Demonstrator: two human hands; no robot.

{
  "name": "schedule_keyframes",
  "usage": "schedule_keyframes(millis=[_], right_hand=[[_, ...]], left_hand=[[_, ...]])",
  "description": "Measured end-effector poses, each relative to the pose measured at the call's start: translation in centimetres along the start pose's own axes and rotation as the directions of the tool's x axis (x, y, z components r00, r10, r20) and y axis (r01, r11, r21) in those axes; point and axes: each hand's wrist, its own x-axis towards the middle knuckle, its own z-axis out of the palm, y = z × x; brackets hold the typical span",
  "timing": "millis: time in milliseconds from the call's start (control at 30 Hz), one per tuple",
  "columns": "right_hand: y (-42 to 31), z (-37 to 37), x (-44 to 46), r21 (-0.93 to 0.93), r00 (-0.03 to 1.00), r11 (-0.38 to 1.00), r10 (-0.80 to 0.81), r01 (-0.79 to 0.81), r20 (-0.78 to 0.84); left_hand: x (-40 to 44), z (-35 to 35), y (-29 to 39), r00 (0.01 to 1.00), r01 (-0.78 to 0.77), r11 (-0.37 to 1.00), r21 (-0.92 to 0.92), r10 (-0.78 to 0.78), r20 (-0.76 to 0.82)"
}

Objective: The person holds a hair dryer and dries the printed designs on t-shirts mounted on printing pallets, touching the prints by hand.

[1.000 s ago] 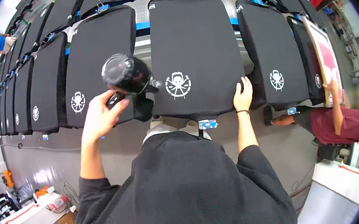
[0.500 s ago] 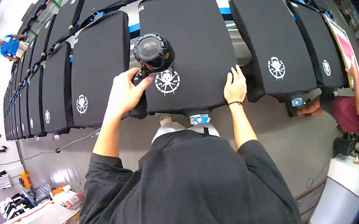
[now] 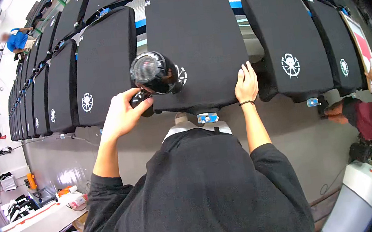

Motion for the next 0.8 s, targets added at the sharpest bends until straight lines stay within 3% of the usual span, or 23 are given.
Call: schedule_keyframes(millis=[167,233,367,800], right_hand=[[0.1,0.2,-0.1,-0.020,1.000,1.000,0.017,-0.017,-0.006],[0.1,0.2,0.0,-0.020,1.000,1.000,0.012,-0.013,-0.008],[-0.6,-0.1,0.0,-0.067,0.999,0.998,-0.001,-0.001,-0.034],[-0.1,0.3,0.2,0.002,0.998,0.999,0.038,-0.038,-0.043]], left_hand=[[0.3,-1.3,-2.2,0.987,0.151,0.988,-0.042,-0.153,-0.046],[1.2,-1.5,-3.2,0.977,0.169,0.984,-0.053,-0.174,-0.126],[3.6,-2.0,-3.3,0.971,0.197,0.974,-0.110,-0.209,-0.117],[5.5,0.4,1.0,1.000,0.007,0.997,-0.081,-0.008,-0.003]])
